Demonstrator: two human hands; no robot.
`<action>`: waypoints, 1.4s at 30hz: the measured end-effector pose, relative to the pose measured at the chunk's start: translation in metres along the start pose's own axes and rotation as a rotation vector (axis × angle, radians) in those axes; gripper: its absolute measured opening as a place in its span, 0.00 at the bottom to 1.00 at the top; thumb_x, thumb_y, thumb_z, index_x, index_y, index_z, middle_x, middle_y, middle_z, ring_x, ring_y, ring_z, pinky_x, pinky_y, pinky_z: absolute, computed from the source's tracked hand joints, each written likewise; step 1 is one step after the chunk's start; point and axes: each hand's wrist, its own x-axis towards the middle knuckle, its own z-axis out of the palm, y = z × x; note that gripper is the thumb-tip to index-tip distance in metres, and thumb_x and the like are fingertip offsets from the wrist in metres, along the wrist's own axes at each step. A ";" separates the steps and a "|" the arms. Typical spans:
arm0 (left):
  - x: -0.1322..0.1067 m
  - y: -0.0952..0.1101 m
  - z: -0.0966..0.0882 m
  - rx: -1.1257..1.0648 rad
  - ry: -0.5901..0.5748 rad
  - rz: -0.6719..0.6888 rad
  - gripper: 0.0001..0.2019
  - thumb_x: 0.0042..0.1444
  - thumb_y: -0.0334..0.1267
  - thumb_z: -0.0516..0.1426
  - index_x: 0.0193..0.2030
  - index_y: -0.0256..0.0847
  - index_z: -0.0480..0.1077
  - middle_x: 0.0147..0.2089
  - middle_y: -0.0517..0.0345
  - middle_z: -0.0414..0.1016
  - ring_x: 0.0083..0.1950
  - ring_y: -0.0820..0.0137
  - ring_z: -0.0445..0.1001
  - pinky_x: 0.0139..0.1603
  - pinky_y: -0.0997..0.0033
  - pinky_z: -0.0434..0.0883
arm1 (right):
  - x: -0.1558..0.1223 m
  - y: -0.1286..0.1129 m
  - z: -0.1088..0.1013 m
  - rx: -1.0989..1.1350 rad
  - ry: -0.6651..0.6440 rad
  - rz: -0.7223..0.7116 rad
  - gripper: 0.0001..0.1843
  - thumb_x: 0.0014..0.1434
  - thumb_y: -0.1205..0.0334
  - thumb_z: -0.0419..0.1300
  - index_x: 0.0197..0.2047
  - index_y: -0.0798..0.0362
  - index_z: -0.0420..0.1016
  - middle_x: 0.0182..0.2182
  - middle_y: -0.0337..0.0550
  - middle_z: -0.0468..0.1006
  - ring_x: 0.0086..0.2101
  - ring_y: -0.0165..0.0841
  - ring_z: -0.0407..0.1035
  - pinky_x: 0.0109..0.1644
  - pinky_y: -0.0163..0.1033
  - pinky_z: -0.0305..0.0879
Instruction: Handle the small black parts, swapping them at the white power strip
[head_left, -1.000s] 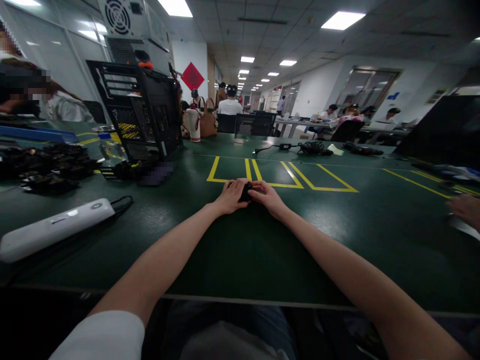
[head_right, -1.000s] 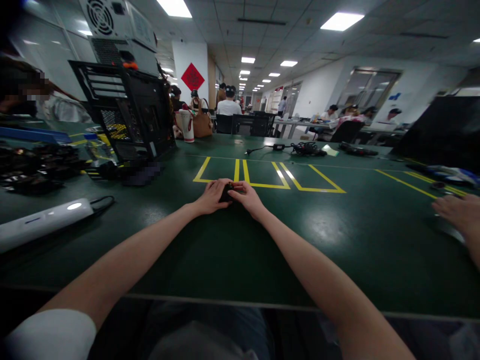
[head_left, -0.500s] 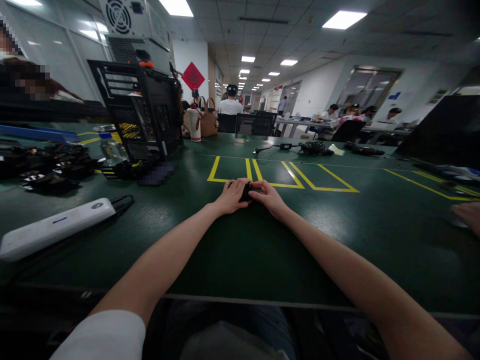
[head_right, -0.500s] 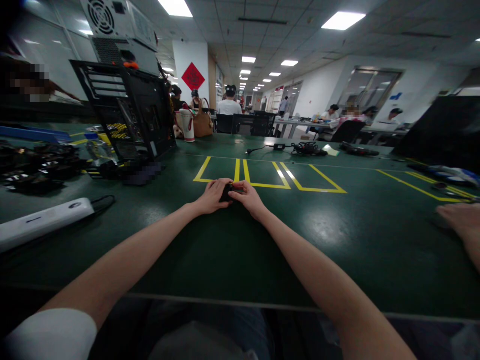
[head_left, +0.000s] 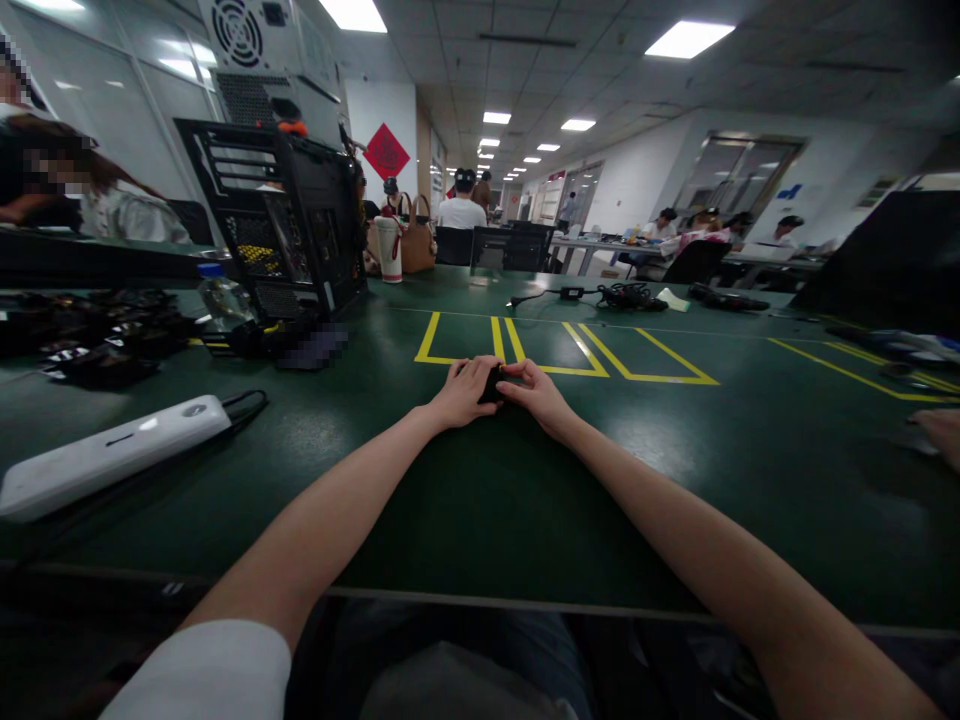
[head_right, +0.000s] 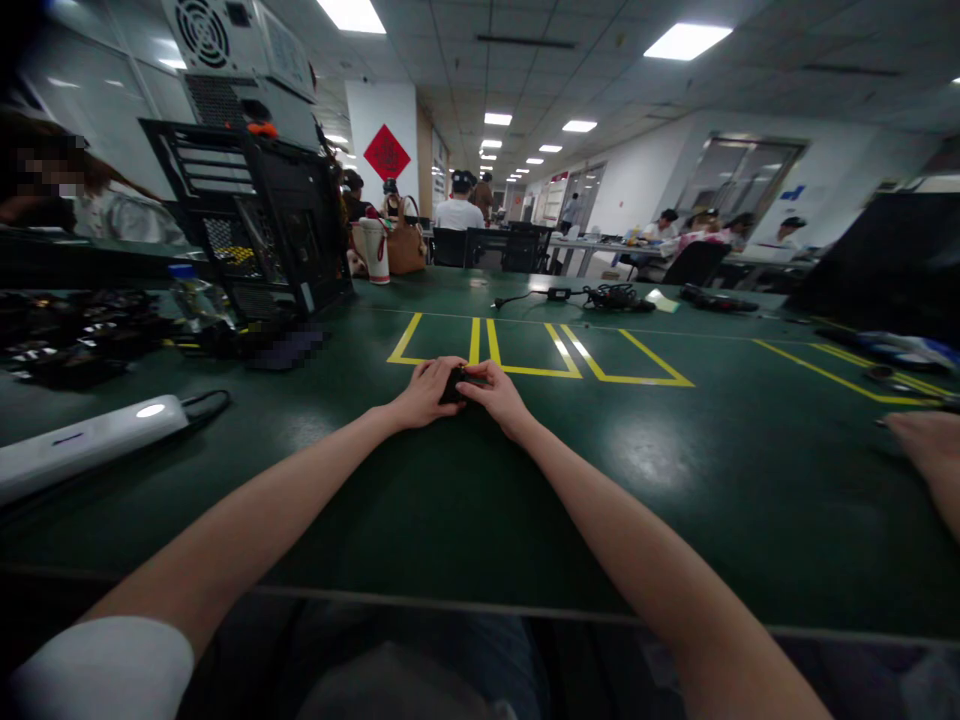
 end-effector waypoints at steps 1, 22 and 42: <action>0.000 0.000 0.000 0.001 -0.001 0.001 0.29 0.46 0.38 0.55 0.54 0.43 0.48 0.53 0.52 0.58 0.56 0.62 0.57 0.57 0.58 0.50 | 0.000 0.000 0.000 -0.004 0.001 0.002 0.16 0.42 0.61 0.63 0.35 0.50 0.64 0.38 0.38 0.69 0.37 0.29 0.66 0.47 0.42 0.61; 0.000 -0.001 0.000 0.008 -0.009 0.005 0.29 0.46 0.38 0.55 0.54 0.43 0.47 0.54 0.51 0.58 0.57 0.62 0.56 0.56 0.58 0.50 | 0.000 -0.002 0.000 -0.032 0.005 0.037 0.19 0.42 0.61 0.63 0.40 0.50 0.64 0.38 0.40 0.70 0.38 0.31 0.67 0.47 0.44 0.61; -0.001 0.001 -0.002 -0.007 -0.004 0.001 0.29 0.46 0.38 0.56 0.54 0.43 0.47 0.53 0.51 0.58 0.57 0.62 0.57 0.57 0.57 0.50 | 0.001 0.001 -0.003 -0.015 -0.005 0.042 0.20 0.43 0.60 0.63 0.42 0.50 0.67 0.41 0.42 0.70 0.41 0.33 0.66 0.49 0.46 0.61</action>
